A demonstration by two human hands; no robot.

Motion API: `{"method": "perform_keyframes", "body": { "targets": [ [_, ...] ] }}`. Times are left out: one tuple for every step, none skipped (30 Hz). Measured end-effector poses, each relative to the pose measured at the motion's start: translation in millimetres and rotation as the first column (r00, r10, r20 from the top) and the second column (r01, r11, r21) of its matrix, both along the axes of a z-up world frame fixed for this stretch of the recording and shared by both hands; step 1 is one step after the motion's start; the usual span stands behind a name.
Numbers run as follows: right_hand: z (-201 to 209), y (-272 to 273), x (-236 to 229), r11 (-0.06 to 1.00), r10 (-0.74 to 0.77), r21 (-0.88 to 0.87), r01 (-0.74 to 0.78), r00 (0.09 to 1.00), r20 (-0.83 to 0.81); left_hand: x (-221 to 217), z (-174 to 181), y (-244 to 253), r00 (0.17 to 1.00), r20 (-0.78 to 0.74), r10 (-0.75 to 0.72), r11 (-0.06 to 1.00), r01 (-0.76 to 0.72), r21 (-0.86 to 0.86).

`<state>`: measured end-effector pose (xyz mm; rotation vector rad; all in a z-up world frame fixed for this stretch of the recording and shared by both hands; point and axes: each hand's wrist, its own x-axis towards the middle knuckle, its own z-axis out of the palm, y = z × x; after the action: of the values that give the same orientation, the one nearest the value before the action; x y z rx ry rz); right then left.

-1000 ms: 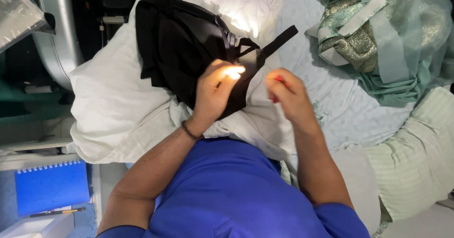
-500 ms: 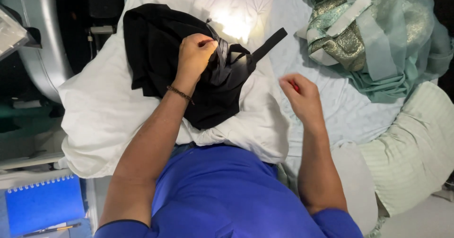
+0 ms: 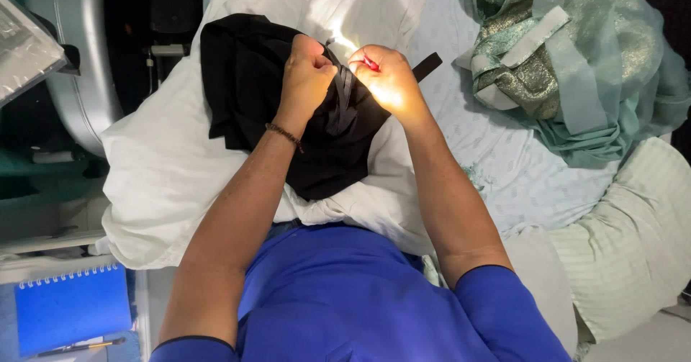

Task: Repairing a zipper or fastener on a black garment using hands and a lighter to singe the material.

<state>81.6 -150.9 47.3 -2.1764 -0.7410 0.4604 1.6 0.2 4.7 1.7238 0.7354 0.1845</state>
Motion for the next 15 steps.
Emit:
{"method": "perform_keyframes", "body": {
  "targets": [
    [-2, 2, 2, 1.0, -0.003, -0.001, 0.003, 1.0, 0.001, 2, -5, 0, 1.0, 0.001, -0.003, 1.0, 0.003, -0.001],
    [-4, 4, 3, 1.0, -0.022, -0.007, 0.022, 1.0, -0.016, 5, -10, -1, 0.997, 0.074, 0.014, 1.0, -0.016, 0.023],
    [-6, 5, 5, 0.999, -0.04, -0.013, 0.04, 0.999, -0.033, 7, -15, -1, 0.989, 0.147, 0.03, 0.998, -0.037, 0.046],
    [-2, 6, 3, 0.999, -0.039, -0.015, 0.039, 0.999, -0.033, 6, -20, -1, 0.989, 0.147, 0.032, 0.998, -0.039, 0.045],
    [3, 6, 2, 1.0, -0.027, -0.007, 0.026, 0.999, -0.039, 5, -24, 0, 0.961, 0.276, -0.006, 0.995, -0.023, 0.102],
    [8, 8, 0, 1.0, -0.013, 0.004, 0.013, 0.999, -0.044, 5, -29, 2, 0.916, 0.398, -0.051, 0.987, -0.016, 0.162],
    [13, 9, -3, 1.0, -0.01, 0.004, 0.01, 0.999, -0.043, 2, -24, 1, 0.916, 0.399, -0.048, 0.986, -0.019, 0.163],
    [18, 10, -6, 1.0, 0.006, 0.026, -0.005, 0.998, -0.062, 0, -20, 0, 0.93, 0.365, -0.031, 0.993, -0.014, 0.12],
    [24, 10, -10, 0.999, 0.023, 0.048, -0.019, 0.997, -0.08, -3, -16, -2, 0.944, 0.33, -0.015, 0.997, -0.011, 0.077],
    [28, 11, -12, 0.999, 0.023, 0.049, -0.019, 0.997, -0.079, -4, -15, -2, 0.944, 0.331, -0.015, 0.997, -0.011, 0.077],
    [33, 12, -14, 0.999, -0.02, 0.043, 0.026, 0.991, -0.13, -6, -14, -3, 0.915, 0.399, -0.051, 0.991, -0.004, 0.135],
    [38, 13, -16, 0.997, -0.062, 0.036, 0.07, 0.982, -0.181, -8, -13, -3, 0.882, 0.463, -0.091, 0.981, -0.001, 0.193],
    [35, 14, -15, 0.997, -0.061, 0.037, 0.069, 0.982, -0.181, -10, -8, -3, 0.881, 0.463, -0.09, 0.981, -0.001, 0.194],
    [33, 13, -14, 0.997, -0.033, 0.059, 0.043, 0.987, -0.159, -12, -4, -4, 0.885, 0.459, -0.08, 0.985, -0.002, 0.175],
    [30, 12, -13, 0.997, -0.005, 0.081, 0.016, 0.991, -0.137, -14, 1, -6, 0.888, 0.454, -0.07, 0.988, -0.002, 0.157]
  ]
}}
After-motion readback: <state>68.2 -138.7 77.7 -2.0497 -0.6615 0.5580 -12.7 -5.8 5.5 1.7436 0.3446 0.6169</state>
